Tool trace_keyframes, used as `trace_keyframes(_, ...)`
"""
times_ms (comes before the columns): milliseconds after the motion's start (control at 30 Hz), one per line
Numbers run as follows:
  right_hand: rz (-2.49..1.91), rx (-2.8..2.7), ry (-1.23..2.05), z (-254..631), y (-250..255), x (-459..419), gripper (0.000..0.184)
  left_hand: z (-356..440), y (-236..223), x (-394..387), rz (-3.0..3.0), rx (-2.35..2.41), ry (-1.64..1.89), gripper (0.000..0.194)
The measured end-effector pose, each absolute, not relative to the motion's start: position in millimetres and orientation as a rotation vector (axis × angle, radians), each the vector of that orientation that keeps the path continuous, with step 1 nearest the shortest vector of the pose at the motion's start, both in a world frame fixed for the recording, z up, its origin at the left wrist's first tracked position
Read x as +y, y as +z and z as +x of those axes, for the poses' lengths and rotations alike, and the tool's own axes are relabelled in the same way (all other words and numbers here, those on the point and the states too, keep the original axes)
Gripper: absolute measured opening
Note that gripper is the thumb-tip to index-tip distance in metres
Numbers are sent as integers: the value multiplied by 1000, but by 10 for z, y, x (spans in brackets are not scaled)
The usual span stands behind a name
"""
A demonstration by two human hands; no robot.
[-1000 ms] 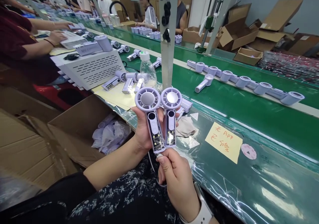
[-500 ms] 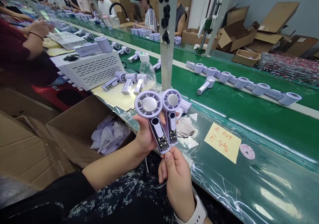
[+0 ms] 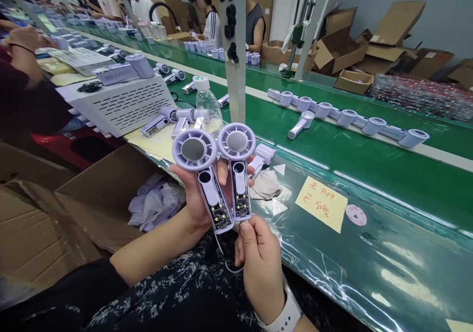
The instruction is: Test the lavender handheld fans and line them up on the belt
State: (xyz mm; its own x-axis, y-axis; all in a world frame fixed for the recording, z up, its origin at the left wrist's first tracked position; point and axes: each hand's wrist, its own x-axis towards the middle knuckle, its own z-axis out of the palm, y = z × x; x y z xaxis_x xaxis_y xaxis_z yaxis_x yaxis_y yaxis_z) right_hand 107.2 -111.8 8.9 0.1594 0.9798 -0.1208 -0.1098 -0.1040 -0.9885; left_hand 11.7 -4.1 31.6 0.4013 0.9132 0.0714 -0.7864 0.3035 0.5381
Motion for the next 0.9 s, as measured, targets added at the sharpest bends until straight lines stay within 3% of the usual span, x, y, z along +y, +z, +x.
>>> trace_keyframes(100, -1177, -745, 1313, 1019, 38, -1136, 42, 146, 262, -99, 606, 306, 1176, 71)
trace_keyframes(267, -1266, -1095, 1227, 1261, 71, -1138, 32, 135, 197, -30, 581, 297, 1144, 71)
trace_keyframes(400, -1496, -1262, 704, 1609, 200, -1036, 35, 82, 226, 41, 588, 358, 1236, 57)
trace_keyframes(467, -1609, -1202, 462, 1707, 250, -970, 26, 41, 237, 15, 697, 407, 1163, 46)
trace_keyframes(533, -1509, -1205, 647, 1735, 274, -940, 38, -8, 227, -30, 874, 413, 964, 46)
trace_keyframes(600, -1263, -1189, 1083, 1727, 271, -960, 50, -55, 189, -55, 1002, 399, 785, 47)
trace_keyframes(667, -1133, -1077, 1290, 1728, 243, -1008, 53, -81, 133, -34, 993, 410, 753, 45)
trace_keyframes(800, -1287, -918, 1146, 1807, 175, -1047, 49, -54, 64, 66, 800, 507, 835, 47)
trace_keyframes(900, -1153, -819, 1149, 1868, 194, -1021, 40, -18, 104, 49, 723, 442, 778, 46)
